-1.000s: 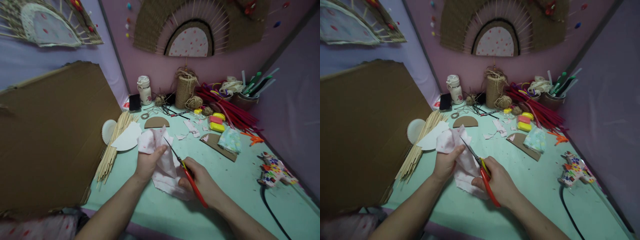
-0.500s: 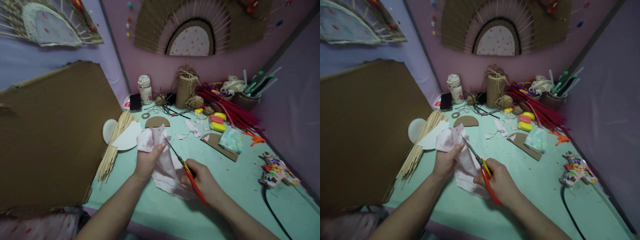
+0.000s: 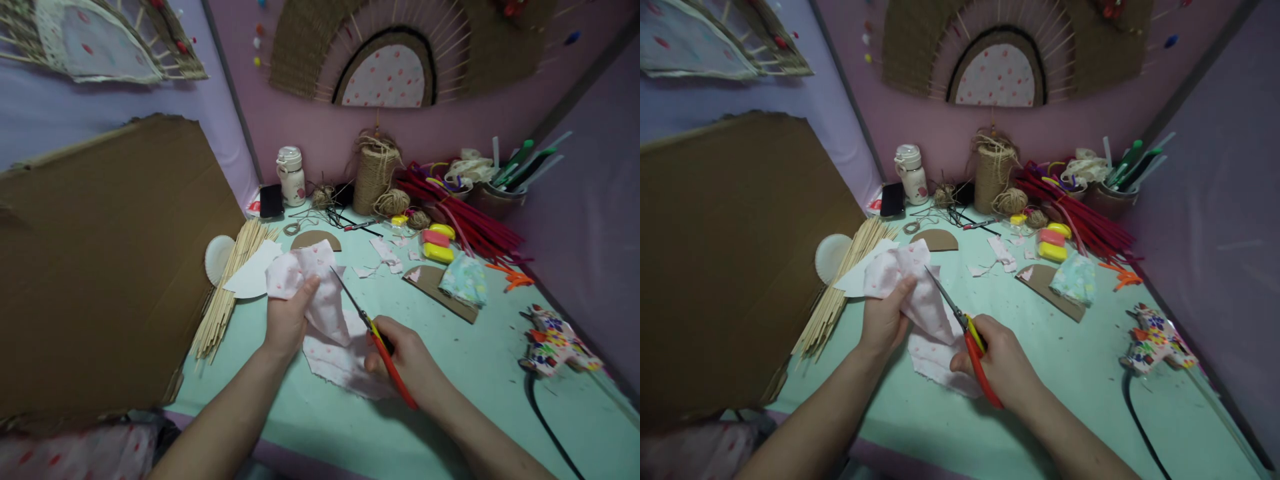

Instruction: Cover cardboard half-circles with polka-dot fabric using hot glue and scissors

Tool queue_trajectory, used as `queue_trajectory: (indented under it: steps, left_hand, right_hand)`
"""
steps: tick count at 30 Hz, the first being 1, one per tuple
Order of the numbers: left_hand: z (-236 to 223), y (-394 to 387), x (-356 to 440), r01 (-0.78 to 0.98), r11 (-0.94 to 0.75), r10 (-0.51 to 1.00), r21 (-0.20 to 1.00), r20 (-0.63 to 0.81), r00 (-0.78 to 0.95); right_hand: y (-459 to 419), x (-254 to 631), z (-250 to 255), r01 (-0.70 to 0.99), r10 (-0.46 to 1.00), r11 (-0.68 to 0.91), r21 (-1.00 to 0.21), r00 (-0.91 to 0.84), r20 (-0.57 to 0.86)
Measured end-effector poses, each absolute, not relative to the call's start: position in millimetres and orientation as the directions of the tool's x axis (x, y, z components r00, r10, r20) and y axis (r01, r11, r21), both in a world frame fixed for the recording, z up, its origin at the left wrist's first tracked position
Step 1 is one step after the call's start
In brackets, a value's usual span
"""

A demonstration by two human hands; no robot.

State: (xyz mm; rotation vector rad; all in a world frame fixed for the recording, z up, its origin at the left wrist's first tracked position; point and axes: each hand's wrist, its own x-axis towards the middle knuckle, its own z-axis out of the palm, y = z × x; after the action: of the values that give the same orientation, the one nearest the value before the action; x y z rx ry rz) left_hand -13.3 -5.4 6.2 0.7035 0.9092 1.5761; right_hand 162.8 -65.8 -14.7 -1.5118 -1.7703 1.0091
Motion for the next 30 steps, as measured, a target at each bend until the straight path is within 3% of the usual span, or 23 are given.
queue_trajectory:
  steps: [17,30]
  left_hand:
    - [-4.7,-9.1,-20.7,-0.240,-0.095,0.987,0.966,0.060,-0.147]
    - [-5.4,-3.9,-26.2,-0.268,-0.139,0.973,0.953,0.081,-0.216]
  right_hand:
    - [-67.1,163.4,-8.3,0.574,0.985,0.085,-0.814,-0.169,-0.017]
    - [-65.8,166.3,-10.1,0.549,0.990,0.119,-0.827,-0.133,0.055]
